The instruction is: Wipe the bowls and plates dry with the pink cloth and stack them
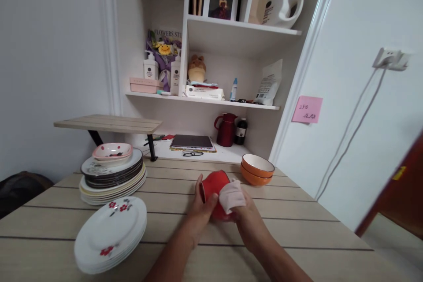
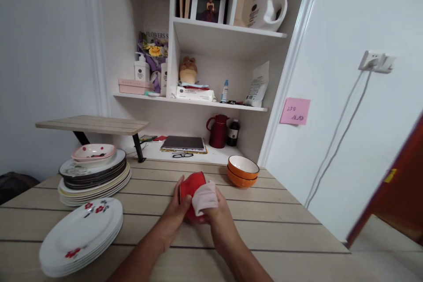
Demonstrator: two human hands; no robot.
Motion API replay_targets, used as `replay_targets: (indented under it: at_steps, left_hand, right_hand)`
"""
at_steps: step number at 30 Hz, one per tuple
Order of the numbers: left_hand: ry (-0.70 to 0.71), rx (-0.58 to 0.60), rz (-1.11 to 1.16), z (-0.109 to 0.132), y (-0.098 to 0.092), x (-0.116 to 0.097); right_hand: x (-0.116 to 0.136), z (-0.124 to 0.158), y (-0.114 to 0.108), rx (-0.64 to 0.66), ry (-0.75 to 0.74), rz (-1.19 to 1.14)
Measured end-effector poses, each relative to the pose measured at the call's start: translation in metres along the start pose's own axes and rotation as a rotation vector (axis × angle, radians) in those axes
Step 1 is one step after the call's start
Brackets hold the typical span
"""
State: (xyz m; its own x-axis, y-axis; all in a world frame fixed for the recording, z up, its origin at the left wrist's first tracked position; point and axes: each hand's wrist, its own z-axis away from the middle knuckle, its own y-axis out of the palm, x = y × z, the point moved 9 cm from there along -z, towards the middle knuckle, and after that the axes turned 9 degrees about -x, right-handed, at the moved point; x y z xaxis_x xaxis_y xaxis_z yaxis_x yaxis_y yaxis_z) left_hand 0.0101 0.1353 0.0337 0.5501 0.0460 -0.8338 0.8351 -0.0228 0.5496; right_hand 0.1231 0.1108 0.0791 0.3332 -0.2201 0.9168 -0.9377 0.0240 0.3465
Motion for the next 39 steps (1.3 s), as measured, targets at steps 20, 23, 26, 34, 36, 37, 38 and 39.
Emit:
replay_targets:
  at_steps: [20,23,26,34,36,37,38,39]
  left_hand:
    - [-0.151,-0.074,0.204,0.004,0.003,0.008]
    - [-0.334,-0.113,0.246,0.005,-0.003,0.019]
    - [-0.446,-0.099,0.283,0.009,-0.001,0.022]
    - [-0.184,-0.026,0.063,0.003,0.003,0.000]
    - [0.005,-0.054,-0.131,-0.001,-0.004,-0.013]
    - [0.093,-0.048,-0.247,-0.001,-0.004,-0.019]
    - [0.173,-0.018,-0.360,0.000,-0.003,-0.024]
    - [0.251,0.029,-0.460,0.002,0.001,-0.029]
  right_hand:
    - [0.019,0.014,0.022,0.135,-0.229,0.328]
    - [0.010,0.014,0.029,0.225,-0.295,0.485]
    - [0.001,0.019,0.036,0.300,-0.316,0.545]
    - [0.012,0.002,0.014,0.098,-0.142,0.112]
    - [0.009,-0.004,0.004,0.018,-0.077,-0.016]
    - [0.005,-0.006,-0.002,-0.026,-0.041,-0.084]
    - [0.000,-0.008,-0.007,-0.072,0.000,-0.153]
    - [-0.006,-0.010,-0.012,-0.120,0.044,-0.214]
